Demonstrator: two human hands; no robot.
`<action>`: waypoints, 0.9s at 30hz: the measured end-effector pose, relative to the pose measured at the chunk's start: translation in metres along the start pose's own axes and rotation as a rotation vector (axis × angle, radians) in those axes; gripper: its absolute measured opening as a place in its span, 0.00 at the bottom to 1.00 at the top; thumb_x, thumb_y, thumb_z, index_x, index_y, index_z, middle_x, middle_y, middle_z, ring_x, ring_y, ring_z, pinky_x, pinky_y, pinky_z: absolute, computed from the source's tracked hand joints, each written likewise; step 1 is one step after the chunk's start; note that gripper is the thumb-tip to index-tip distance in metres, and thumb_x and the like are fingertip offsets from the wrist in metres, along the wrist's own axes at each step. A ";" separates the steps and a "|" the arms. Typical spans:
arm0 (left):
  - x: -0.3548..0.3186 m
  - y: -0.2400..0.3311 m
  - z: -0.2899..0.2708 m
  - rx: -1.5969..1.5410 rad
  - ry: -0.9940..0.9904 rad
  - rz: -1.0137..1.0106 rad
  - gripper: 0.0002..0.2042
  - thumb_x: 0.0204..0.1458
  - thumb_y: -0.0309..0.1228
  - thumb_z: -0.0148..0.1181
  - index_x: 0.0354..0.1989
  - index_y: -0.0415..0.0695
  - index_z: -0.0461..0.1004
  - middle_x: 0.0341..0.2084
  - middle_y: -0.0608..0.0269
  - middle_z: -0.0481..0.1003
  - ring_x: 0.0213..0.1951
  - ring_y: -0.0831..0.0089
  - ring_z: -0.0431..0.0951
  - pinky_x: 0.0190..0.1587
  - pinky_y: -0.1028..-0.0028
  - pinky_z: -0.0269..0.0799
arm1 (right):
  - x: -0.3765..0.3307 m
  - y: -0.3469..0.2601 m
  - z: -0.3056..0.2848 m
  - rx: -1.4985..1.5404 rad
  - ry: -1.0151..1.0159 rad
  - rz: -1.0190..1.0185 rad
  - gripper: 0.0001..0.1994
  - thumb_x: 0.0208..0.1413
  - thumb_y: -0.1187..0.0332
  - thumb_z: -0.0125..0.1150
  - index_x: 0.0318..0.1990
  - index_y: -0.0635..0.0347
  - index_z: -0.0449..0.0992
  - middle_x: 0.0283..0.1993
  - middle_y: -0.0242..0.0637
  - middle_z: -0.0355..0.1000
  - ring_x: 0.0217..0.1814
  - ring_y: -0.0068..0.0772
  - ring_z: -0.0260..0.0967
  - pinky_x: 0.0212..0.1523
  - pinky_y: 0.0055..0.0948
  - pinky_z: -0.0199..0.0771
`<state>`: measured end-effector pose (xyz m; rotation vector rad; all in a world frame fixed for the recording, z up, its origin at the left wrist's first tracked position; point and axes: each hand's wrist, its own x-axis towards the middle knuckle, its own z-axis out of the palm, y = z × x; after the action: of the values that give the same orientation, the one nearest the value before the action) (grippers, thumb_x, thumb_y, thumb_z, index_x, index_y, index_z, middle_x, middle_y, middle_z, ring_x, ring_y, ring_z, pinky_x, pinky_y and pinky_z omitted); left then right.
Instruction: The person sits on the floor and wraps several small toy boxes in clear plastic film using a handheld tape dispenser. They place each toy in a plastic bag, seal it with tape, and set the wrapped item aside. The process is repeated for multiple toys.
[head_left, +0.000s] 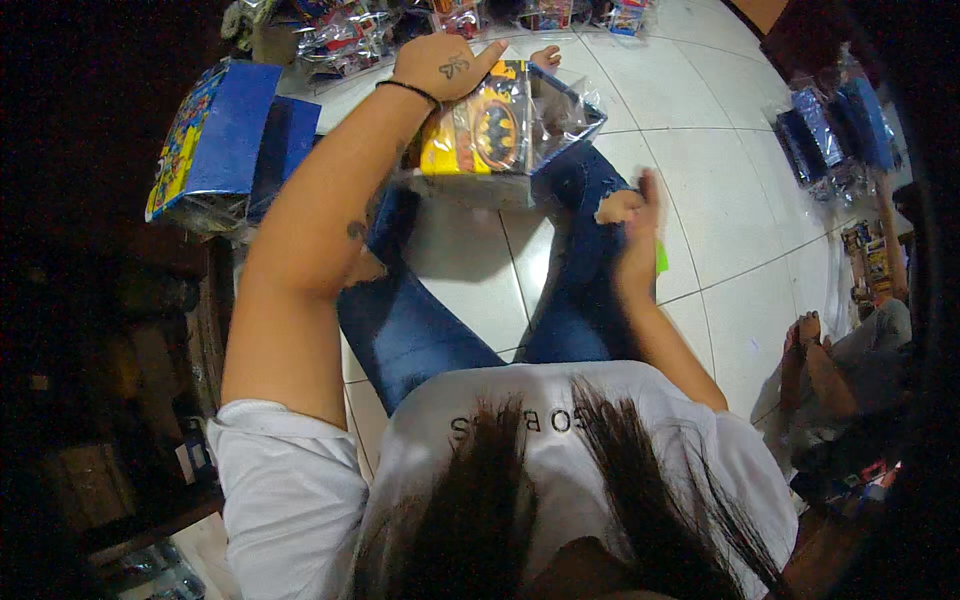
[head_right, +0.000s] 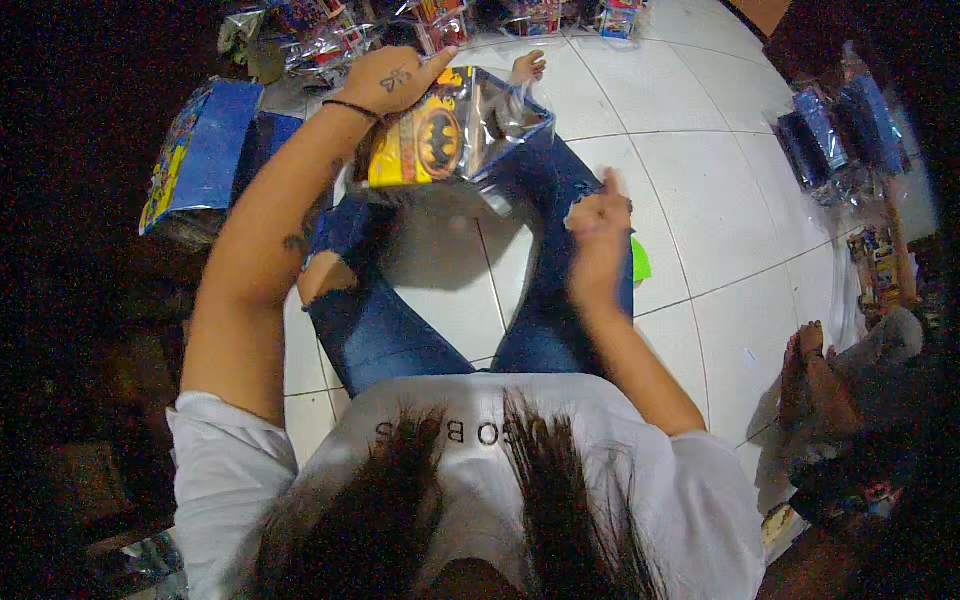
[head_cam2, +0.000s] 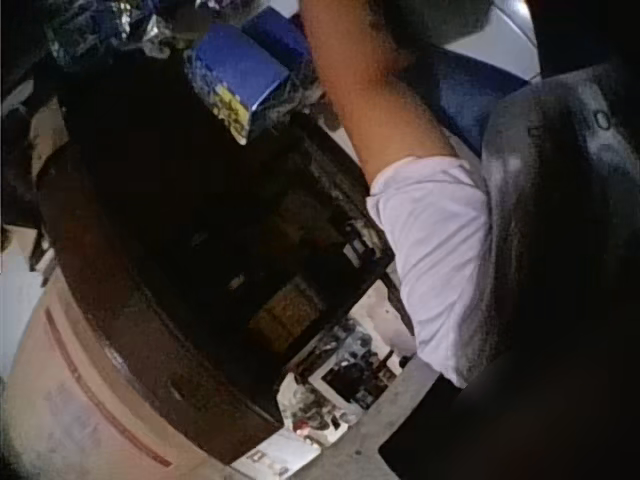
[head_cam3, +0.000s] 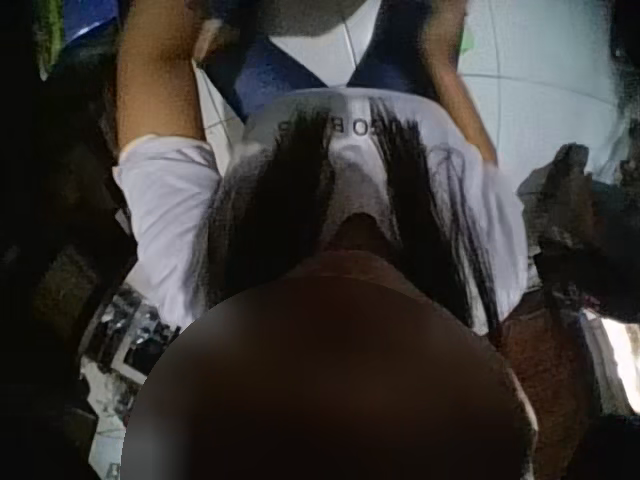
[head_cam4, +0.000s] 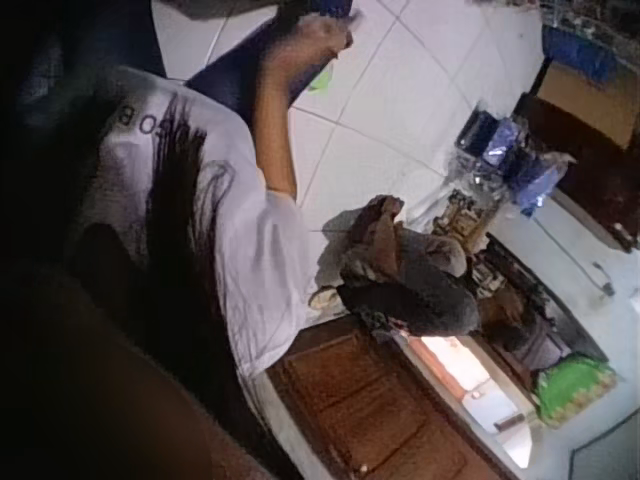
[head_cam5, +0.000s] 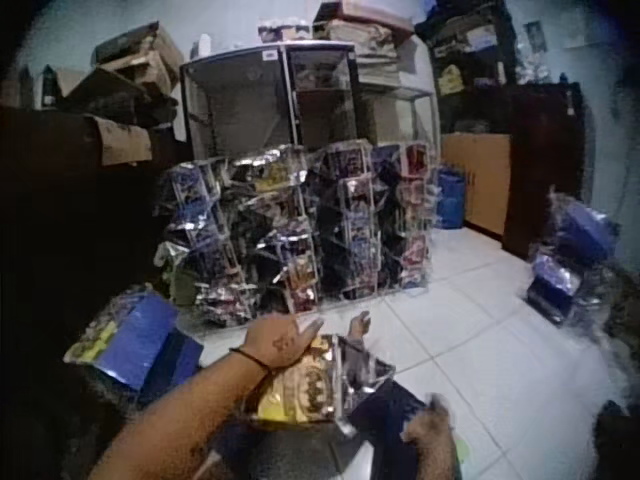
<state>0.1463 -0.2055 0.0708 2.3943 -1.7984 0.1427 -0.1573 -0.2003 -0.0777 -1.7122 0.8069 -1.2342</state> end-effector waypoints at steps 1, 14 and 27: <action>-0.001 -0.001 0.007 -0.007 0.021 -0.033 0.42 0.53 0.68 0.31 0.29 0.39 0.81 0.30 0.45 0.79 0.36 0.50 0.80 0.40 0.59 0.75 | -0.006 -0.015 0.029 -0.061 -0.120 -0.067 0.35 0.60 0.63 0.45 0.69 0.71 0.41 0.71 0.53 0.44 0.73 0.47 0.43 0.71 0.39 0.37; -0.147 0.010 0.023 -1.732 -0.082 -0.239 0.36 0.55 0.37 0.54 0.66 0.37 0.43 0.56 0.57 0.66 0.55 0.69 0.68 0.58 0.73 0.63 | 0.095 -0.073 0.076 0.994 -0.400 0.507 0.31 0.59 0.39 0.41 0.52 0.58 0.72 0.45 0.39 0.76 0.43 0.33 0.76 0.45 0.30 0.77; -0.193 0.060 0.046 -1.883 0.121 -0.341 0.42 0.58 0.33 0.54 0.69 0.32 0.29 0.61 0.51 0.59 0.55 0.69 0.66 0.57 0.77 0.63 | 0.133 -0.110 0.072 -0.614 -0.294 -0.449 0.34 0.46 0.42 0.65 0.46 0.68 0.73 0.34 0.44 0.75 0.34 0.36 0.75 0.35 0.34 0.74</action>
<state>0.0345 -0.0469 -0.0026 1.0713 -0.5796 -0.9351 -0.0459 -0.2490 0.0642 -2.6152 0.6793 -1.0256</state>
